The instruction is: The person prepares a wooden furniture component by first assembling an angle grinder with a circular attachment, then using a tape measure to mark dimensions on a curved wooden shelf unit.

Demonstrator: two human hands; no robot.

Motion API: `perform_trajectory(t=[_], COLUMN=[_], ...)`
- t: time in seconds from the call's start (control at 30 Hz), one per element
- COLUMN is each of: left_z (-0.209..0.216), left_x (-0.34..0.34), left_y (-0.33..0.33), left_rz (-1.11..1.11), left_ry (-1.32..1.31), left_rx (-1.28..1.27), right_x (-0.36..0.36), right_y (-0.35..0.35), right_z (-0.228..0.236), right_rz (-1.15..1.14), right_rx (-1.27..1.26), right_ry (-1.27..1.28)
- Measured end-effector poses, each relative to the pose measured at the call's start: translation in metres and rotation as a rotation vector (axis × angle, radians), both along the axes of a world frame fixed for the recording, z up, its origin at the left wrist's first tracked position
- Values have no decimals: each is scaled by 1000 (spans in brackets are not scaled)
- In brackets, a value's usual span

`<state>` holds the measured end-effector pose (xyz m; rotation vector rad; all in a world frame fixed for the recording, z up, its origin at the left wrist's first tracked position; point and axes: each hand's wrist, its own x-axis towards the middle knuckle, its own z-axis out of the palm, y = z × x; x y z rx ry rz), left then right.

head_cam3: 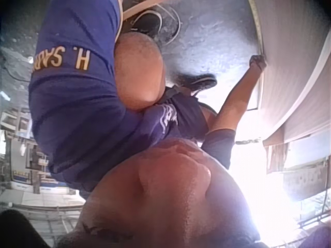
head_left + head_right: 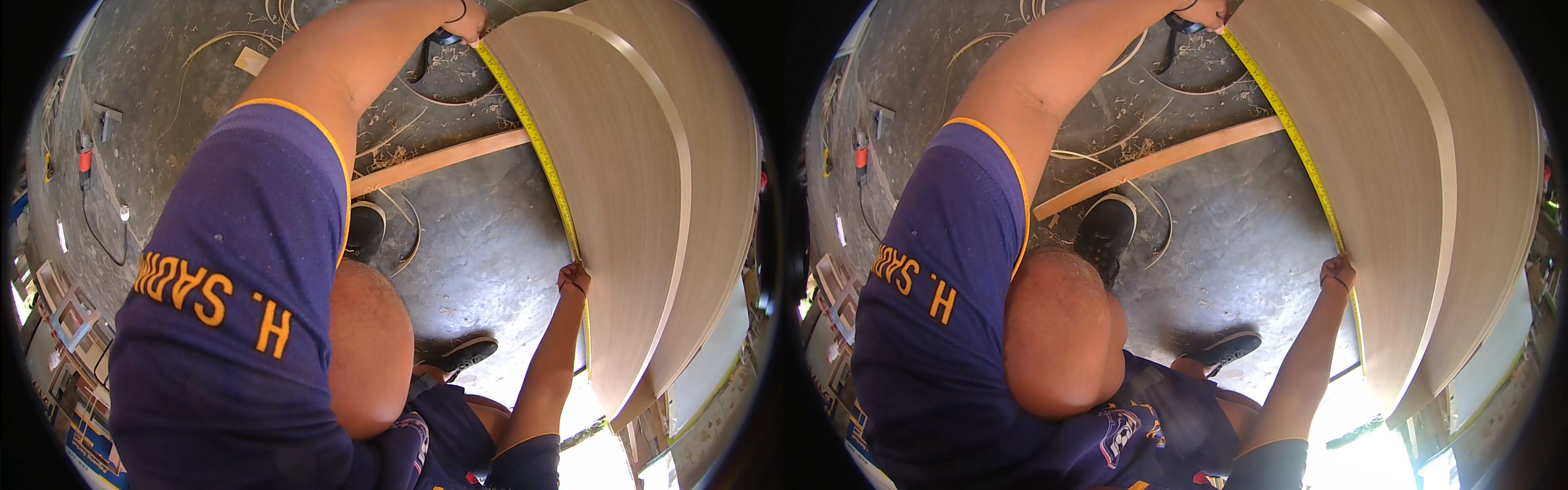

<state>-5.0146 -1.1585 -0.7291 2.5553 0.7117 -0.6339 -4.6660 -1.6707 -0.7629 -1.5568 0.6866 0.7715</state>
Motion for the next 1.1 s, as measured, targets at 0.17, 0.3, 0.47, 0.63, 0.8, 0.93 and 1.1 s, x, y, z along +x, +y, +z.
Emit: perform_trajectory(t=[0.17,0.3,0.47,0.63,0.8,0.93,1.1], left_z=[3,-1,-1,-14,-43,-44,-35], left_x=[-1,-1,0,3,7,9,9], left_y=[-2,2,1,5,16,13,10], left_rz=[11,-19,-49,-16,-120,-105,-92], left_ry=[-26,-34,-40,-48,-228,-232,-232], left_rx=[-24,-4,-2,-24,-53,-36,-43], right_x=[2,1,3,2,-4,-3,3], right_y=[-2,1,-2,-2,5,3,0], right_z=[-1,-1,-4,-2,0,1,-1], right_rz=[3,-7,24,-8,8,1,-9], right_rx=[-2,-14,-14,5,-5,-18,-17], right_ry=[-3,-4,-9,-2,-10,-11,-12])
